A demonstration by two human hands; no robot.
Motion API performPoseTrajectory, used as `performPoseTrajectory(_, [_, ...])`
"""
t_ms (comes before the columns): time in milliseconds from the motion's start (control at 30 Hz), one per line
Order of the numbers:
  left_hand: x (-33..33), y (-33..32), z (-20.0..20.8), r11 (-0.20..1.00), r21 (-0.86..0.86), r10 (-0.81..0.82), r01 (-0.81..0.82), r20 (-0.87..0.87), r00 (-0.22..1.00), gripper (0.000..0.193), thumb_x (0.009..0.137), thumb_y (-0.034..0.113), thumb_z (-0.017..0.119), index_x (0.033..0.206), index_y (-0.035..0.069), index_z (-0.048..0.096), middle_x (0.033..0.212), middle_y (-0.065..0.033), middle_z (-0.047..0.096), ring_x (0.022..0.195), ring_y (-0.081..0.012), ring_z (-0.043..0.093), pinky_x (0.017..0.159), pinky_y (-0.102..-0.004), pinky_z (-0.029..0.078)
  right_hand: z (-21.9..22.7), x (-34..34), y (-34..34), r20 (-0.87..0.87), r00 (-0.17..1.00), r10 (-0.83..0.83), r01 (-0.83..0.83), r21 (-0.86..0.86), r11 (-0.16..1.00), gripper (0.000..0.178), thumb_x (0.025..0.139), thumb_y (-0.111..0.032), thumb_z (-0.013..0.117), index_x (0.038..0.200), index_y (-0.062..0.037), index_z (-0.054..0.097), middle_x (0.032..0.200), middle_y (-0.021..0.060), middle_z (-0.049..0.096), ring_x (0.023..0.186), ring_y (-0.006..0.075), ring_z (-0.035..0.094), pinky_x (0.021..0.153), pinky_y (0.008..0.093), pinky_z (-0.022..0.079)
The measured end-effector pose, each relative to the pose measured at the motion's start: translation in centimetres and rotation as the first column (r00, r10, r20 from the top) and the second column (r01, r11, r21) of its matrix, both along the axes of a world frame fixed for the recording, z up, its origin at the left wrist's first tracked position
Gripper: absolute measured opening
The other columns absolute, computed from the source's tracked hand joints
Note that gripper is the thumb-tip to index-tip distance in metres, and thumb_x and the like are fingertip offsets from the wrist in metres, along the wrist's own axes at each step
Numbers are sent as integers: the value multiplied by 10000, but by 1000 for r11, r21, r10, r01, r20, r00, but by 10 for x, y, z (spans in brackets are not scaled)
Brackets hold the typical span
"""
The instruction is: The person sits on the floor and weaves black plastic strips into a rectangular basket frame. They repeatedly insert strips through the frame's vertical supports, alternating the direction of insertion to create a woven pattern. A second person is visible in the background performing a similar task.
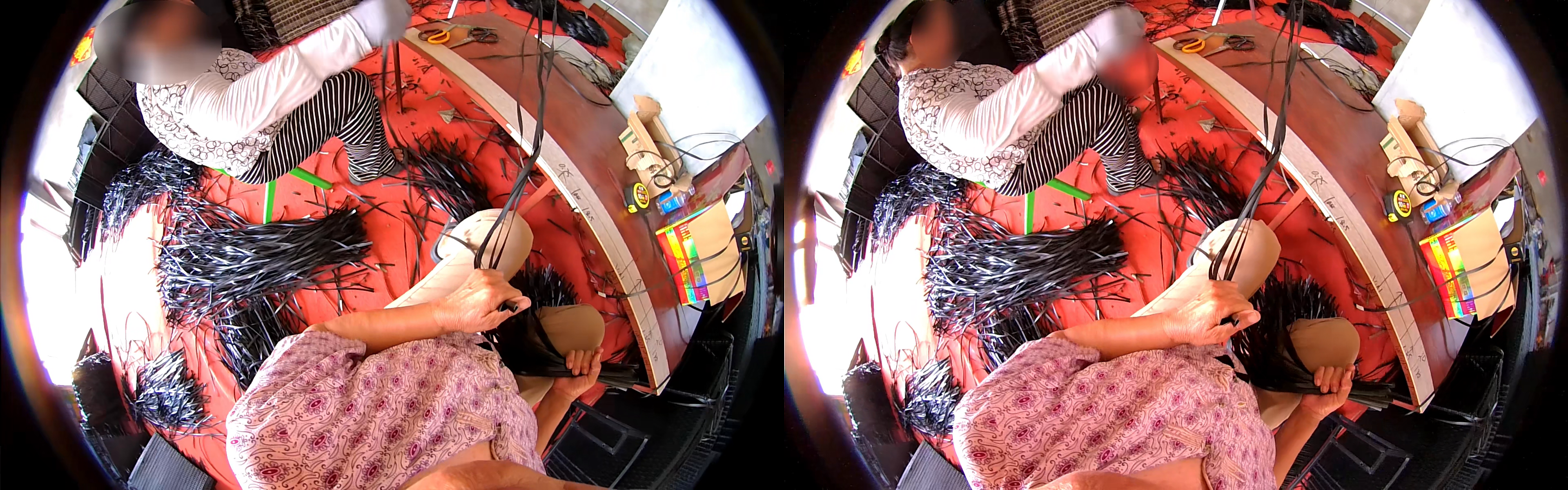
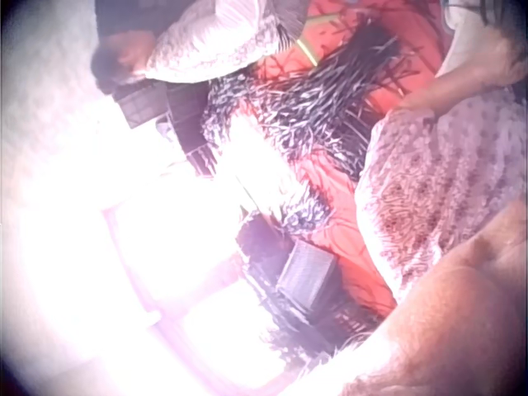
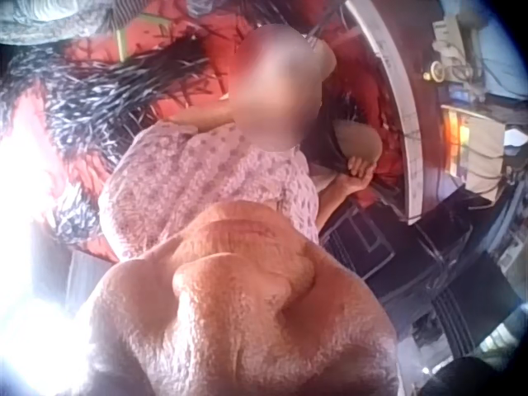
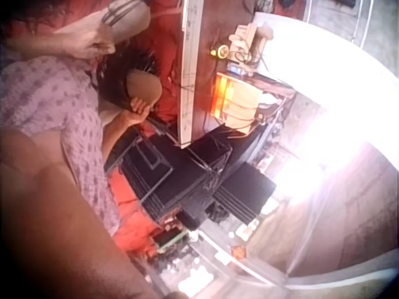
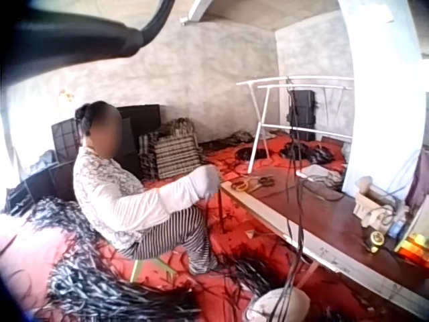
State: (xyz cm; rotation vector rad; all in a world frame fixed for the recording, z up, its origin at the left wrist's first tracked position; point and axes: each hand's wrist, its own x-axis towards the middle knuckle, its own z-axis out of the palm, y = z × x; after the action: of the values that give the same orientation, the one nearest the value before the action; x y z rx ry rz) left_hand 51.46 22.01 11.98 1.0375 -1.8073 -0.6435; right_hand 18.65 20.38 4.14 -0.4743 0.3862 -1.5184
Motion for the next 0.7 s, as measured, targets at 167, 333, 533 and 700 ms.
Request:
performPoseTrajectory(167, [-1, -1, 10, 998, -48, -27, 26, -16, 1000, 253, 910, 202, 589, 739, 17, 588, 695, -119, 601, 683, -339, 571, 659, -429, 445, -4, -5, 1, 24, 1000, 7, -6, -15, 1000, 158, 970, -170, 513, 1014, -53, 611, 534, -77, 293, 435, 49, 278, 462, 232, 305])
performPoseTrajectory(333, [-1, -1, 9, 1000, -13, 11, -11, 15, 1000, 230, 913, 169, 591, 756, 2, 604, 695, -138, 603, 684, -341, 578, 650, -416, 450, 0, 1, 1, -26, 997, -68, 70, 71, 995, 119, 952, -148, 533, 1012, -63, 592, 534, -78, 278, 424, 53, 269, 442, 234, 295])
performPoseTrajectory(533, [-11, -8, 25, 994, -75, 88, -85, 43, 995, 163, 855, 138, 640, 733, 30, 631, 696, -121, 625, 650, -319, 626, 572, -393, 489, -10, -8, 6, -84, 990, -117, 118, 7, 993, 40, 943, -121, 521, 937, -91, 547, 524, -74, 267, 403, 53, 236, 412, 237, 268])
performPoseTrajectory(700, [-13, -8, -11, 985, 49, 168, -164, -95, 981, 168, 857, 128, 637, 714, 47, 604, 685, -102, 598, 635, -261, 597, 581, -364, 467, 1, 2, -1, -45, 991, -128, 133, 134, 982, 128, 905, -111, 558, 1021, -57, 566, 562, -71, 285, 437, 66, 239, 461, 252, 257])
